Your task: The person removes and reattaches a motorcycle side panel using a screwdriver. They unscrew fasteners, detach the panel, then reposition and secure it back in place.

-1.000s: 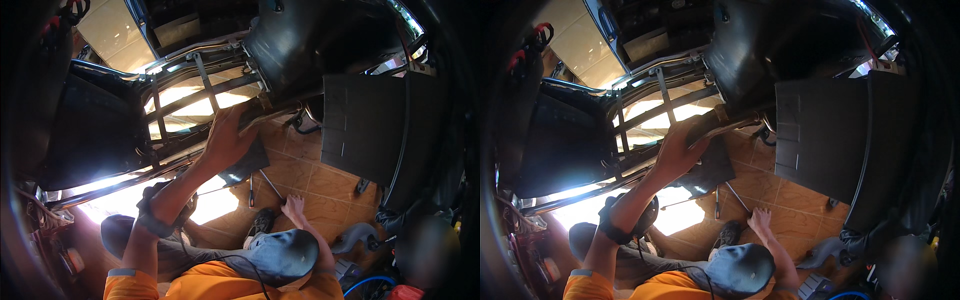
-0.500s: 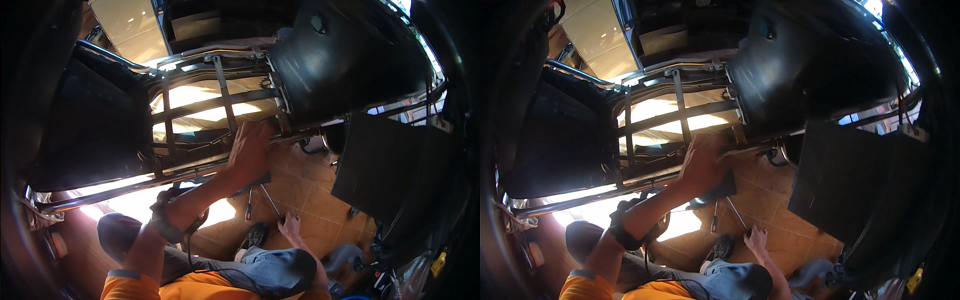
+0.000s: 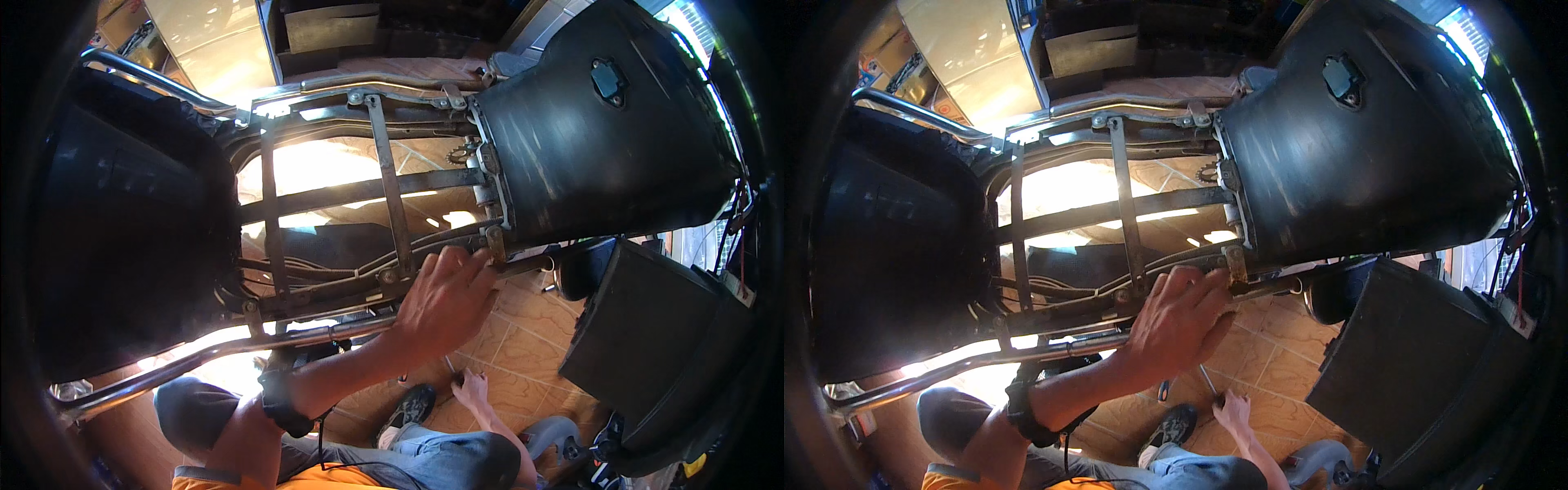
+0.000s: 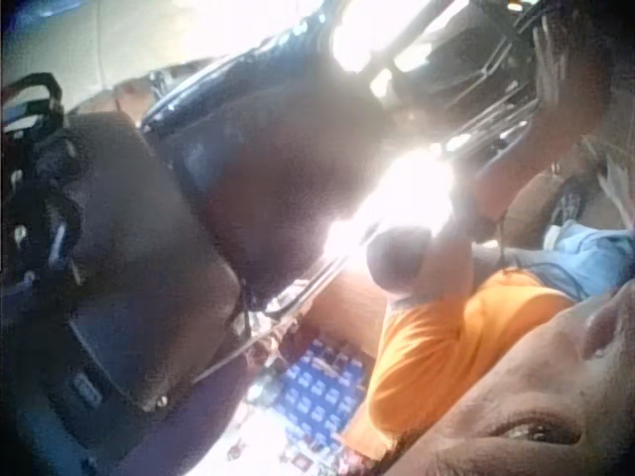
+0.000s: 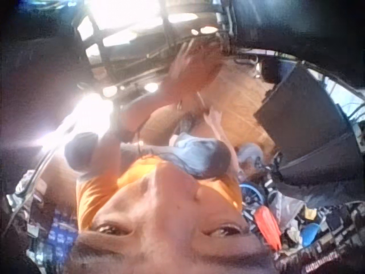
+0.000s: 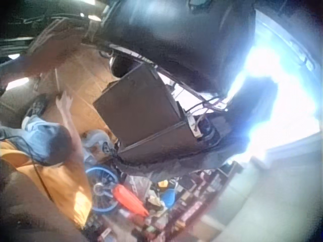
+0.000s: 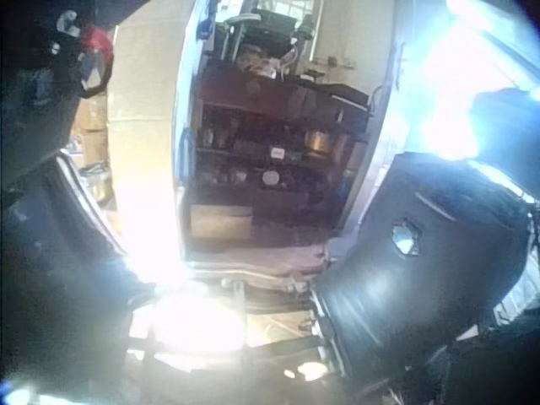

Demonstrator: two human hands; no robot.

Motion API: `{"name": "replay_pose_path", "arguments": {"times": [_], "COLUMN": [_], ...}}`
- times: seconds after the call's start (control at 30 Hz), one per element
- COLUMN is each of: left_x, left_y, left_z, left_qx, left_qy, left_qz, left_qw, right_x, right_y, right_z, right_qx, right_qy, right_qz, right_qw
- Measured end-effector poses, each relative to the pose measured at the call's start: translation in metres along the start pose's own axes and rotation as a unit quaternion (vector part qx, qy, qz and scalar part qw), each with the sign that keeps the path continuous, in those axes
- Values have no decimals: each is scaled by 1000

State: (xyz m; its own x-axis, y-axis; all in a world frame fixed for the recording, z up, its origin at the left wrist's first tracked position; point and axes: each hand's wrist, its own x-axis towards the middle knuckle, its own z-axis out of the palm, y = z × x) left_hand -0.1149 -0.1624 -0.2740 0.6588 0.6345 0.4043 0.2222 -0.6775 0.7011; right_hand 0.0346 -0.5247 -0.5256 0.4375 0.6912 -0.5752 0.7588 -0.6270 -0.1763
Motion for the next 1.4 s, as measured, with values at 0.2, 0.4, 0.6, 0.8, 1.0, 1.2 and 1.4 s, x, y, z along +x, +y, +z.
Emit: {"name": "replay_pose_path", "arguments": {"times": [0.2, 0.4, 0.6, 0.8, 1.0, 1.2, 1.4], "left_x": [-4, -2, 1, 6, 8, 9, 7], "left_y": [-5, -4, -5, 1, 6, 2, 2], "left_z": [-1, 3, 1, 2, 4, 6, 3], "left_qx": [-2, 50, 78, 114, 113, 136, 134], "left_qy": [-49, -36, -63, -57, -90, -85, -65], "left_qz": [48, 52, 55, 3, -80, -60, -33], "left_qw": [998, 997, 993, 992, 986, 985, 988], "right_x": [1, 3, 7, 7, 6, 2, -35], "right_y": [0, -1, -3, -4, -1, 7, -8], "right_z": [-1, 1, -3, -9, -4, -2, -52], "right_qx": [11, -6, -3, 18, 14, 53, 445], "right_qy": [-19, -16, -22, -6, -22, 13, -37], "right_qz": [15, 21, 25, 22, 38, -3, 48], "right_qw": [1000, 1000, 999, 1000, 999, 998, 893]}}
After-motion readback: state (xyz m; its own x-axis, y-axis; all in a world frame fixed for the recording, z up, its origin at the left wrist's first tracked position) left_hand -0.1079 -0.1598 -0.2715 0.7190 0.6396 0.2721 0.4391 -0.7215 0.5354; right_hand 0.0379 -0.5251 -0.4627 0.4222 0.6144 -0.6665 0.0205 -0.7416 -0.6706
